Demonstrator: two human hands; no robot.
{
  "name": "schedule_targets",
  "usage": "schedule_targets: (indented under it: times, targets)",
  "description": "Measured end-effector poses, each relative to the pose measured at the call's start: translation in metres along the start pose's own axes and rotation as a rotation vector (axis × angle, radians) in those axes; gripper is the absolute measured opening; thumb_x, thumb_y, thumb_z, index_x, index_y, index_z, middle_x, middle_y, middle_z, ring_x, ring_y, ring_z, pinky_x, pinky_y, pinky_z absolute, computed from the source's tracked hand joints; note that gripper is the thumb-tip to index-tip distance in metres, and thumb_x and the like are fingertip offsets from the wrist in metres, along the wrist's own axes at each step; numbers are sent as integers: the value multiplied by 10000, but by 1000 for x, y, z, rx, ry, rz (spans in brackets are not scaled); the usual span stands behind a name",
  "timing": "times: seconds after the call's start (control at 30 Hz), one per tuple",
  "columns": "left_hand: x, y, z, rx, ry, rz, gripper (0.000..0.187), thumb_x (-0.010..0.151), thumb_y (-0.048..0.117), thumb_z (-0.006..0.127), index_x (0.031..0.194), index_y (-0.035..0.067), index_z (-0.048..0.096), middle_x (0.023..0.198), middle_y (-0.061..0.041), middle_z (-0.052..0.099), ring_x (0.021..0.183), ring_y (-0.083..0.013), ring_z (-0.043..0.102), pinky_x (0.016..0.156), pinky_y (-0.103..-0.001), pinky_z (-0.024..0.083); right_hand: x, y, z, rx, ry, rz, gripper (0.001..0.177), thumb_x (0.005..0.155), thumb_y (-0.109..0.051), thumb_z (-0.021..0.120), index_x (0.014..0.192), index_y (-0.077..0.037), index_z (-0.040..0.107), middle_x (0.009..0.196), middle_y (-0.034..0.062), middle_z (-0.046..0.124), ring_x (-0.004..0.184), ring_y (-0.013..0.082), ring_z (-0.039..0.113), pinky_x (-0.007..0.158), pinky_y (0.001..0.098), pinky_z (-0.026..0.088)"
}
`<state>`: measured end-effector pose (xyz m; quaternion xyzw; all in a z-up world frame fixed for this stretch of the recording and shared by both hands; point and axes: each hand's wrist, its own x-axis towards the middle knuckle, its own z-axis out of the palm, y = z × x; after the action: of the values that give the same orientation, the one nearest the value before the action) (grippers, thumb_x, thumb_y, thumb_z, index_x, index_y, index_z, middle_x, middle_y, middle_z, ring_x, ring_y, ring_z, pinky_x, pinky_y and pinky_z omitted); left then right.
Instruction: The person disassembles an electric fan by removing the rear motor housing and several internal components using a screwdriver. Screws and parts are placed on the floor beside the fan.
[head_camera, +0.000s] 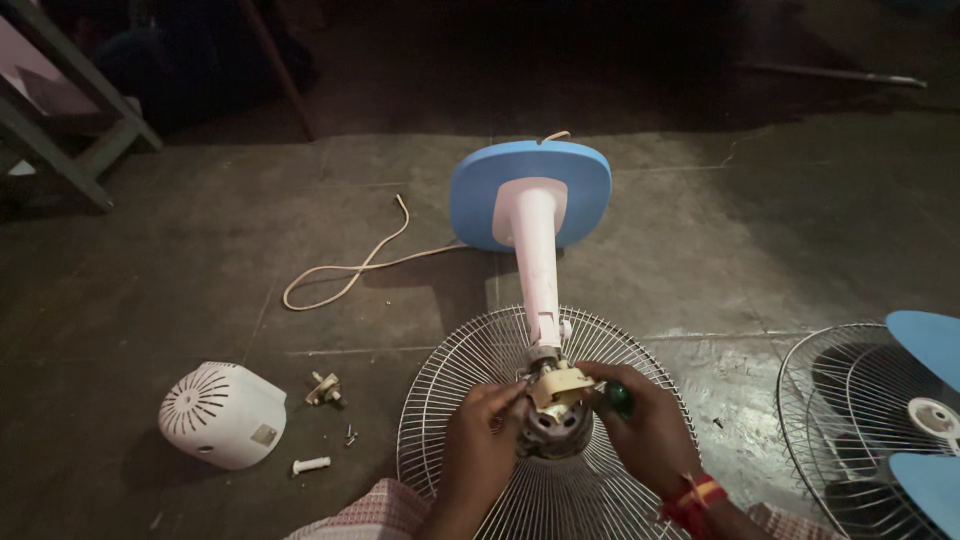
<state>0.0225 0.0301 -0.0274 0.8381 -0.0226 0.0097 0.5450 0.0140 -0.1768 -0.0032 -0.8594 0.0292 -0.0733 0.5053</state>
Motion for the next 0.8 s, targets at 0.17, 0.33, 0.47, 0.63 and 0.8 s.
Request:
schedule_targets:
  times: [0.17,0.33,0.47,0.63,0.8]
  targets:
    - [8,19,-5,-33,-43,-244,273,941,291,673,1132,125,778,934,-48,765,770,-149,712,697,-316,578,1,5,3,33,18,22,411,813,-17,742,1196,-167,750,1038,56,821,905,158,787,782,309,616]
    - [12,39,-9,-178,-109,-541,310,966,327,650,1166,121,767,846,-84,768,710,-140,675,670,-276,529,3,7,2,82,-6,143,417,841,-19,728,1231,-163,754,1012,73,836,853,183,751,760,322,594]
    - [12,39,-7,-401,-64,-605,332,945,289,679,1160,50,761,891,-79,792,755,-138,704,719,-251,574,1,8,3,143,3,99,433,831,3,705,1240,-131,744,1064,67,821,910,147,747,797,303,585]
    - [13,28,-2,-637,8,-690,307,928,192,697,1169,8,745,942,-102,784,790,-134,725,753,-254,610,2,10,1,167,-8,71,413,838,7,703,1231,-111,746,1066,76,810,919,138,750,808,292,585]
    - [13,24,-3,-763,-19,-701,305,929,145,687,1186,-9,744,949,-119,772,777,-138,712,717,-241,602,2,8,0,140,-14,121,437,824,27,685,1229,-121,753,1047,80,814,880,142,737,768,308,583]
